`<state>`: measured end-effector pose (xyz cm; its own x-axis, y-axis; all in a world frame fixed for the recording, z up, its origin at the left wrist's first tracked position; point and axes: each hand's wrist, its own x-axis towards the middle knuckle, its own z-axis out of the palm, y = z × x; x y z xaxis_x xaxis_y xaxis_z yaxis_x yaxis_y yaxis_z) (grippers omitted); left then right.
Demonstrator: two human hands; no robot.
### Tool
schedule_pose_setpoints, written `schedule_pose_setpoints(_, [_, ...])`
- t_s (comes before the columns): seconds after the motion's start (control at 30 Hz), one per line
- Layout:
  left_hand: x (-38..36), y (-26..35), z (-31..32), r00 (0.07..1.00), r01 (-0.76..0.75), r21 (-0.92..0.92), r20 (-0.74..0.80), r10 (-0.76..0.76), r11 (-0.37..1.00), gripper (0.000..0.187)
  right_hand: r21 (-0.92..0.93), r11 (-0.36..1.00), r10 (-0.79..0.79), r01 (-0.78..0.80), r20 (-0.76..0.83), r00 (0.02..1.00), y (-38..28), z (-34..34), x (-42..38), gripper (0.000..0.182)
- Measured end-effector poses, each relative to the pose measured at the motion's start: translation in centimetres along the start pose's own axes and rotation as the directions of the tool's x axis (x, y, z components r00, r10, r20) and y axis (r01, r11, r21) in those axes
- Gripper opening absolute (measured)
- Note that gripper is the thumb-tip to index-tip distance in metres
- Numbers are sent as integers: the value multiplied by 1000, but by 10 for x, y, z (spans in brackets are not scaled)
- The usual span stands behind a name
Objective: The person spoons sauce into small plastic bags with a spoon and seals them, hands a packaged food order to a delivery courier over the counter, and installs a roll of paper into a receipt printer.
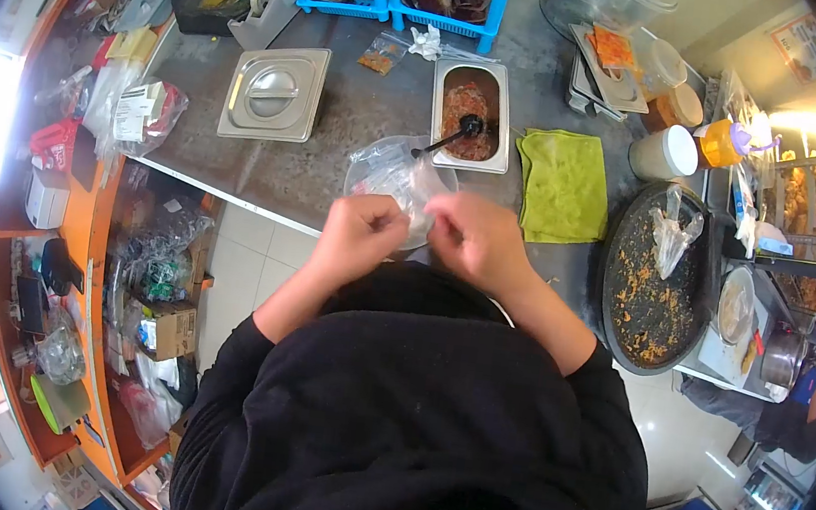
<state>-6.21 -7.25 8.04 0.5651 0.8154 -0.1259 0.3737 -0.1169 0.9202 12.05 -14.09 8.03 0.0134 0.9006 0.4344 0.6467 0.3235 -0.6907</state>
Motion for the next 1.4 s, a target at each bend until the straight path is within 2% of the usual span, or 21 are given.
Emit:
schedule_pose_setpoints(0.03, [2, 6, -11, 999, 34, 91, 23, -36, 995, 14, -74, 994, -69, 77, 100, 993, -2, 0, 1, 11])
schedule_pose_setpoints(0.1, [7, 10, -22, 995, -87, 316, -15, 97, 945, 18, -193, 949, -180, 250, 319, 931, -7, -3, 4, 12])
schedule_pose_setpoints(0.13, [10, 15, -27, 986, -139, 424, -28, 166, 895, 20, -151, 949, -217, 277, 327, 920, -8, -4, 8, 12])
schedule_pose_setpoints(0.17, [15, 26, -38, 997, 13, 515, 53, -47, 857, 17, -107, 946, -255, 305, 332, 908, -9, -4, 13, 12])
schedule_pose_setpoints(0.27, [19, 19, -42, 982, -124, 59, 152, 114, 991, 31, -42, 960, -242, 275, 363, 900, -12, -10, 26, 10])
schedule_pose_setpoints(0.3, [21, 15, -48, 898, -70, -196, 415, 148, 978, 47, -32, 970, -211, 241, 382, 900, -13, -13, 29, 10])
schedule_pose_setpoints(0.4, [15, 16, -39, 796, 92, -506, 555, 242, 858, 50, 110, 992, -114, 65, 523, 845, -14, -19, 44, 8])
schedule_pose_setpoints(0.5, [21, 9, -40, 839, 91, -505, 503, 207, 858, 55, 284, 959, -124, 17, 365, 923, 3, -16, 57, 10])
schedule_pose_setpoints(0.57, [29, 0, -36, 909, 5, -505, 363, 207, 863, 56, 227, 974, -32, -21, 228, 973, 39, -14, 69, 14])
schedule_pose_setpoints(0.6, [32, -5, -35, 947, -35, -472, 267, 181, 881, 56, 200, 979, 10, -42, 155, 988, 50, -14, 75, 16])
schedule_pose_setpoints(0.63, [35, -10, -34, 973, -71, -434, 167, 157, 898, 57, 0, 999, -46, 46, 126, 991, 53, -7, 77, 22])
schedule_pose_setpoints(0.73, [44, -24, -30, 992, -124, -374, -21, 125, 919, 58, -262, 954, -57, 147, 321, 945, 59, 2, 68, 24])
schedule_pose_setpoints(0.8, [48, -26, -25, 987, -149, -373, -120, 111, 916, 58, -389, 912, -23, 132, 271, 962, 72, 1, 70, 22])
schedule_pose_setpoints(0.83, [53, -32, -22, 976, -186, -181, -151, 160, 966, 62, -450, 884, -11, 125, 247, 969, 81, -1, 73, 21])
schedule_pose_setpoints(0.9, [66, -46, -14, 948, -225, 220, -174, 265, 949, 71, -289, 944, 207, -160, 141, 968, 102, -13, 79, 18])
schedule_pose_setpoints(0.93, [70, -47, -11, 944, -230, 302, -163, 287, 925, 74, -194, 935, 319, -296, 99, 942, 111, -18, 83, 17])
schedule_pose_setpoints(1.03, [84, -48, 2, 938, -222, 505, -123, 324, 834, 79, 40, 984, 175, -171, -136, 975, 125, -26, 92, 17])
schedule_pose_setpoints(1.13, [93, -55, 23, 935, -221, 617, -87, 345, 756, 79, 117, 979, 170, -165, -29, 985, 136, -10, 82, 14])
schedule_pose_setpoints(1.17, [96, -58, 28, 919, -251, 645, -76, 387, 722, 79, 28, 989, 143, -145, 59, 988, 139, -6, 75, 10])
schedule_pose_setpoints(1.3, [99, -59, 34, 925, -219, 716, -65, 375, 663, 79, 24, 991, 135, -134, -43, 990, 122, -22, 64, 8])
schedule_pose_setpoints(1.4, [98, -52, 36, 940, -186, 671, -90, 328, 718, 80, 28, 981, 194, -194, -3, 981, 134, -15, 54, 6])
